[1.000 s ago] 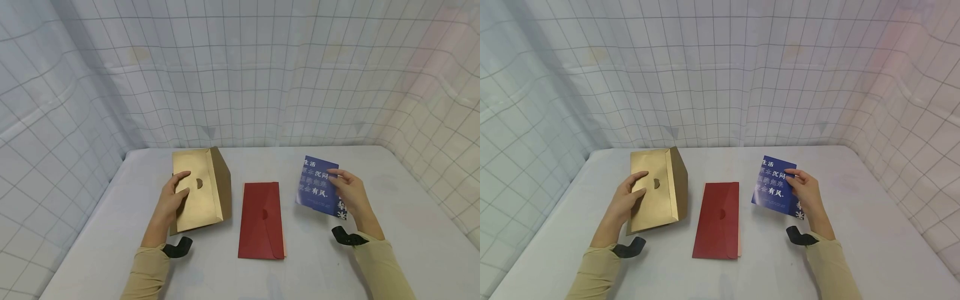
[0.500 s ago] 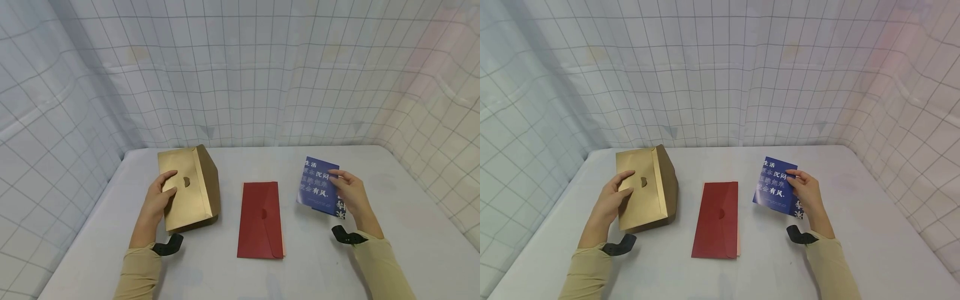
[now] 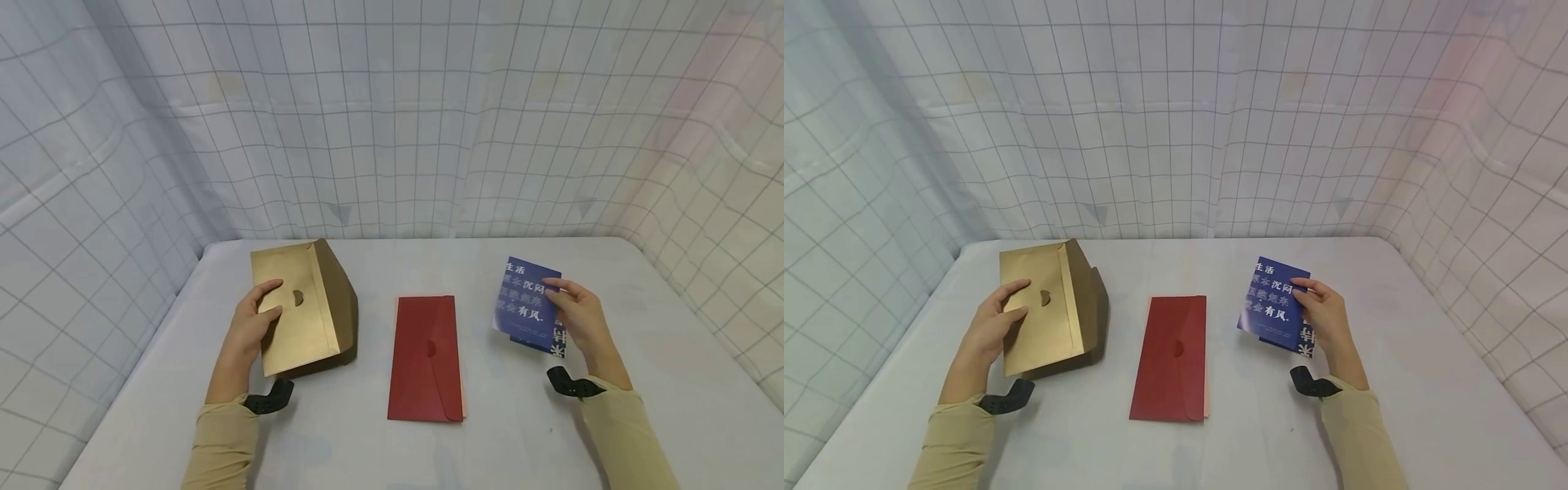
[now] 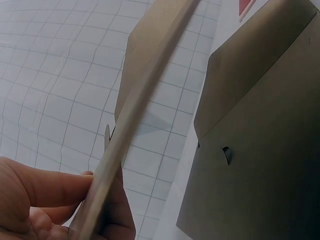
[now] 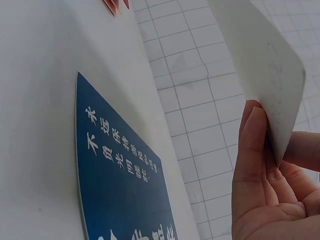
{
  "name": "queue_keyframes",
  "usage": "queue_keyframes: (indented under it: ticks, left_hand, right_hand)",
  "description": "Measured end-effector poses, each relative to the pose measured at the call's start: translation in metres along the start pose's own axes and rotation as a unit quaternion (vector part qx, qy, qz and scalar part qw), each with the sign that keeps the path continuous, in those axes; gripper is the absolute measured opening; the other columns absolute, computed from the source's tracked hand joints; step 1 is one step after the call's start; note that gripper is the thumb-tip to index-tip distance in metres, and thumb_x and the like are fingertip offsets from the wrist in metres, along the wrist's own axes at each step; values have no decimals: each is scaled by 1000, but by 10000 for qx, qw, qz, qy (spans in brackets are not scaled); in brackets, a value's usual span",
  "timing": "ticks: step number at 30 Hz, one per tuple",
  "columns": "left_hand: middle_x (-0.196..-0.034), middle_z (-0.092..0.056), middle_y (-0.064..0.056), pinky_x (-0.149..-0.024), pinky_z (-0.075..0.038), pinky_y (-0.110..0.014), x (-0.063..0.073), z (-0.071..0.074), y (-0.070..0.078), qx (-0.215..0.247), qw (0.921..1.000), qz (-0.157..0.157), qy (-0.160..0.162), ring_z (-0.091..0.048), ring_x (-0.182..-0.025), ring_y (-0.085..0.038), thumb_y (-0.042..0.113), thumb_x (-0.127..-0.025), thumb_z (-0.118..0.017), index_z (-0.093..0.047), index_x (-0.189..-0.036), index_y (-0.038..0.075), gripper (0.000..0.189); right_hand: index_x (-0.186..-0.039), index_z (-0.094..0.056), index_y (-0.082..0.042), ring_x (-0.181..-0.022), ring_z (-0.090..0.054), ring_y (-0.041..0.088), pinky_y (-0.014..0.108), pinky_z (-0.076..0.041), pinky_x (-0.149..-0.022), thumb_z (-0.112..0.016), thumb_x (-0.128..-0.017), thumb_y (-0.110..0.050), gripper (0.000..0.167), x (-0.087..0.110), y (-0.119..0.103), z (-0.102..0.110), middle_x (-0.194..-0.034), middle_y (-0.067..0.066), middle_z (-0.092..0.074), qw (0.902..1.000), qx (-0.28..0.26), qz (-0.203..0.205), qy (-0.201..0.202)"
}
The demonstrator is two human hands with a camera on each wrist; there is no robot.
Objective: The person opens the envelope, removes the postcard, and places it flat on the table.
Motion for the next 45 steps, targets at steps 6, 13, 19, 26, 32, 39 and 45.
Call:
queue_keyframes:
  ticks: [6,13,19,26,32,39,45]
  left_hand:
    - [-153,-25,-11,-86,-33,-8,0,3,-3,-40,10000,56,36,-36,-121,-9,-1,-95,-41,-29,-146,10,54]
    - [-156,-21,-10,-95,-28,-16,-3,1,-10,-18,9999,127,-69,-24,-137,-23,-4,-95,-40,-27,-147,7,55]
    - [-155,-21,-14,-99,-28,-23,-5,0,-12,-23,9999,120,-67,-25,-137,-26,-5,-94,-40,-27,-146,5,55]
    - [-153,-23,-15,-99,-28,-24,-7,-3,-19,-43,9998,211,-46,-26,-135,-26,-6,-93,-40,-28,-145,4,54]
    - [-154,-21,-18,-105,-26,-31,-7,-6,-26,-28,9994,350,-67,-25,-136,-28,-7,-93,-39,-27,-146,4,55]
    - [-154,-19,-19,-110,-25,-39,-7,-10,-30,24,9991,422,-87,-24,-137,-31,-7,-93,-39,-26,-146,4,55]
    - [-154,-18,-20,-112,-22,-42,-8,-10,-31,15,9991,422,-79,-23,-137,-32,-8,-92,-38,-27,-145,2,55]
  right_hand:
    - [-111,-58,-18,-78,-63,-1,14,-52,-69,-54,-94,-16,17,-2,4,4,-86,-16,-65,10000,35,-8,23]
    - [-115,-57,-17,-81,-61,-3,13,-51,-71,-54,-95,-18,21,-3,11,12,-93,-16,-60,9998,117,-143,72]
    - [-109,-60,-21,-79,-61,-3,14,-51,-70,-55,-94,-16,16,-5,18,20,-89,-16,-62,9995,-50,-270,151]
    - [-101,-62,-25,-77,-60,-2,13,-51,-70,-55,-94,-14,15,-6,24,28,-86,-16,-61,9990,-127,-380,206]
    - [-102,-63,-26,-77,-60,-3,13,-51,-69,-54,-94,-15,16,-8,28,35,-85,-18,-61,9984,36,-449,334]
    - [-96,-65,-28,-76,-59,-4,12,-50,-68,-55,-94,-13,18,-8,33,42,-82,-18,-61,9973,72,-589,436]
    - [-99,-64,-29,-76,-56,-6,11,-49,-68,-53,-94,-14,18,-9,38,42,-82,-20,-57,9932,600,-858,515]
Point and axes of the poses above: each hand's wrist, its own x-axis away from the middle knuckle, its own z-axis out of the back of the hand, y = z × x, the point moved 7 cm from there along -x, towards the middle knuckle
